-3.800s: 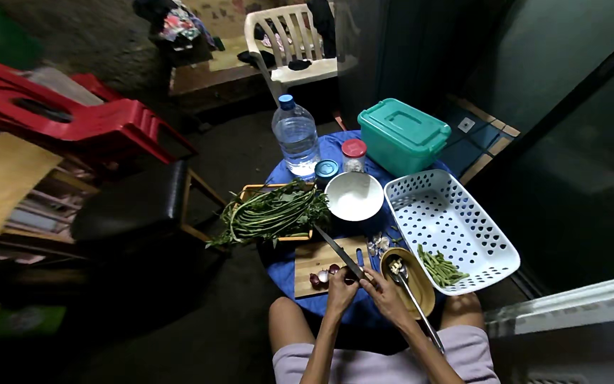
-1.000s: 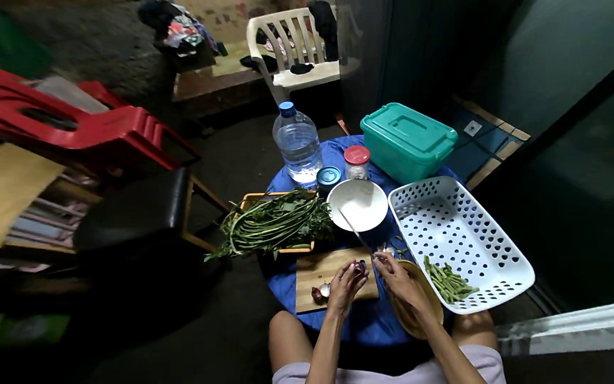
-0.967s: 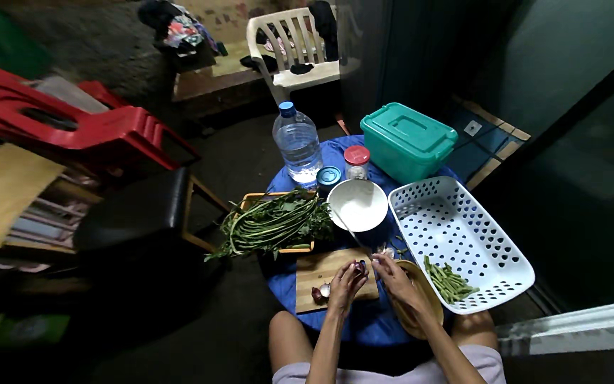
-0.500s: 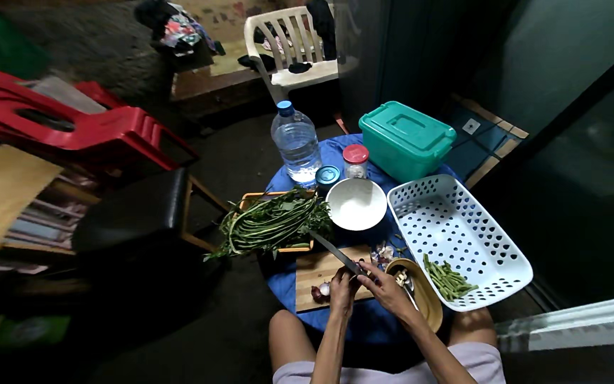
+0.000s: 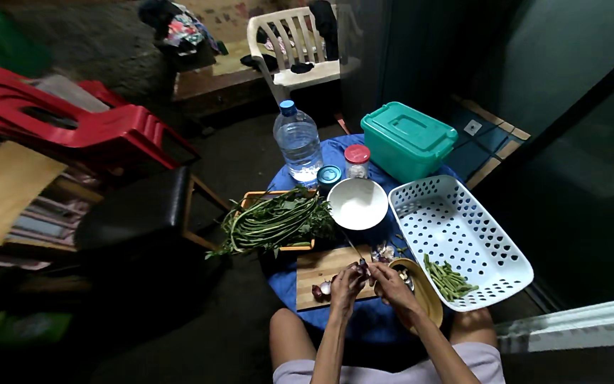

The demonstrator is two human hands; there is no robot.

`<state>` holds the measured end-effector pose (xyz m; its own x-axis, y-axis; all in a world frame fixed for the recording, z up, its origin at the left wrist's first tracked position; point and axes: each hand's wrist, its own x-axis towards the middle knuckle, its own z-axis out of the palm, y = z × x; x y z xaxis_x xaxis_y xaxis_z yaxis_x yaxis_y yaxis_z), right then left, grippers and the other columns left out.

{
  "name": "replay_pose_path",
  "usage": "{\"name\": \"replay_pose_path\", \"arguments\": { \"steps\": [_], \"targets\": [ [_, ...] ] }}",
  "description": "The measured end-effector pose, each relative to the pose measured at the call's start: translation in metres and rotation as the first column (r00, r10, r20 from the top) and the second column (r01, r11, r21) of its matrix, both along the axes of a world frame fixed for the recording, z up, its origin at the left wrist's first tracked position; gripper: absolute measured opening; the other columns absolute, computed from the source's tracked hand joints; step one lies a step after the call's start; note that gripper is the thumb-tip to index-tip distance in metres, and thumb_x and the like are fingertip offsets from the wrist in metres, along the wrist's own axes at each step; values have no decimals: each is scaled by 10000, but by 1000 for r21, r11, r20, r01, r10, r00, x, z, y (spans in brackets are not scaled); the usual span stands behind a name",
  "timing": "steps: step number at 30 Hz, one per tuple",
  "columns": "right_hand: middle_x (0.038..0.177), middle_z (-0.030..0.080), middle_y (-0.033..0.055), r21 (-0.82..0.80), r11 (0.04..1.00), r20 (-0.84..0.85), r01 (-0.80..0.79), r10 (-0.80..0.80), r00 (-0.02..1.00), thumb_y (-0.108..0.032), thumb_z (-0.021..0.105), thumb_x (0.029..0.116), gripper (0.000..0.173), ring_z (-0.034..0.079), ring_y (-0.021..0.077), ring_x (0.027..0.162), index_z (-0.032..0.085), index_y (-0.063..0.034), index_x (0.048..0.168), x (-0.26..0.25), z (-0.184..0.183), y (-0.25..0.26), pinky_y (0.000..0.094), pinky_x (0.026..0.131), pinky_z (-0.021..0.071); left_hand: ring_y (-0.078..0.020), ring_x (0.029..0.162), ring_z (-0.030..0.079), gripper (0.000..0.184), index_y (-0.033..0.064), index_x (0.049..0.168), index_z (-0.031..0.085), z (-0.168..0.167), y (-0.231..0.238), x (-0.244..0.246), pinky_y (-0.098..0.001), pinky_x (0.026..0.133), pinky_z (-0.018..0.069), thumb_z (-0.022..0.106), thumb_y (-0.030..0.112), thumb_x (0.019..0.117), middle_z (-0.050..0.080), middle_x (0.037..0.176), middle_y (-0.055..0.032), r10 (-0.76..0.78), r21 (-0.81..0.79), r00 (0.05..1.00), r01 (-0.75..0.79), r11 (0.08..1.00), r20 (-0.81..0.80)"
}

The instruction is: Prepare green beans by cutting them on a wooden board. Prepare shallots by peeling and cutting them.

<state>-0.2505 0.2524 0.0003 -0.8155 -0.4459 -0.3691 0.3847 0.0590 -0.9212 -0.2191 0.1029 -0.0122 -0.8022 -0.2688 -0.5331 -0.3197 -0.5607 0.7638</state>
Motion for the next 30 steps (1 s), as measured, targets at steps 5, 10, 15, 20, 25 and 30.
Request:
{"name": "replay_pose_path", "arguments": {
  "steps": [5,10,15,20,25,30],
  "targets": [
    [831,612,7,-36,998,72,60,-57,996,-306,408,1115,359,456,42,495,576,-60,1316,-9,-1,13,197,432,395,-215,905,716,361,9,1368,545,-6,-12,3,-328,752,585,402,193,1092,711,1091,-169,-94,59,995,92,994,28],
    [834,603,7,113,993,1,27,-27,1000,-344,400,1115,413,447,56,514,586,-100,1390,-14,-3,19,225,468,398,-197,915,720,328,-1,1303,571,-5,-13,1,-299,746,581,395,155,1074,728,1096,-158,-78,151,997,80,985,-18],
    [863,611,45,141,988,-63,58,-49,997,-333,470,1092,439,474,83,544,470,-117,1474,-14,-2,13,257,484,408,-218,1090,676,385,7,1397,515,-12,-11,-1,-346,890,562,405,97,1039,674,1253,-162,-116,163,983,139,977,-141],
    [839,607,32,87,996,-89,19,-11,996,-318,456,1094,407,474,75,529,504,-107,1439,-12,-5,11,247,469,411,-232,1096,673,425,24,1463,455,-18,-11,-2,-367,896,566,478,116,1049,651,1275,-185,-115,108,985,130,986,-132],
    [838,599,11,52,996,-40,-76,78,996,-333,426,1105,448,455,58,528,517,-99,1477,-8,0,10,223,470,397,-202,1033,694,322,-23,1351,568,-12,-9,-1,-338,873,576,527,109,1060,685,1212,-160,-109,73,992,114,991,-65],
    [837,606,19,4,989,-8,-149,149,989,-339,430,1103,481,464,67,531,449,-136,1538,-6,2,8,231,468,397,-198,1021,706,306,-57,1315,585,-13,-6,-2,-351,892,591,583,29,1021,706,1173,-156,-72,-46,988,67,997,-136]
  ]
}}
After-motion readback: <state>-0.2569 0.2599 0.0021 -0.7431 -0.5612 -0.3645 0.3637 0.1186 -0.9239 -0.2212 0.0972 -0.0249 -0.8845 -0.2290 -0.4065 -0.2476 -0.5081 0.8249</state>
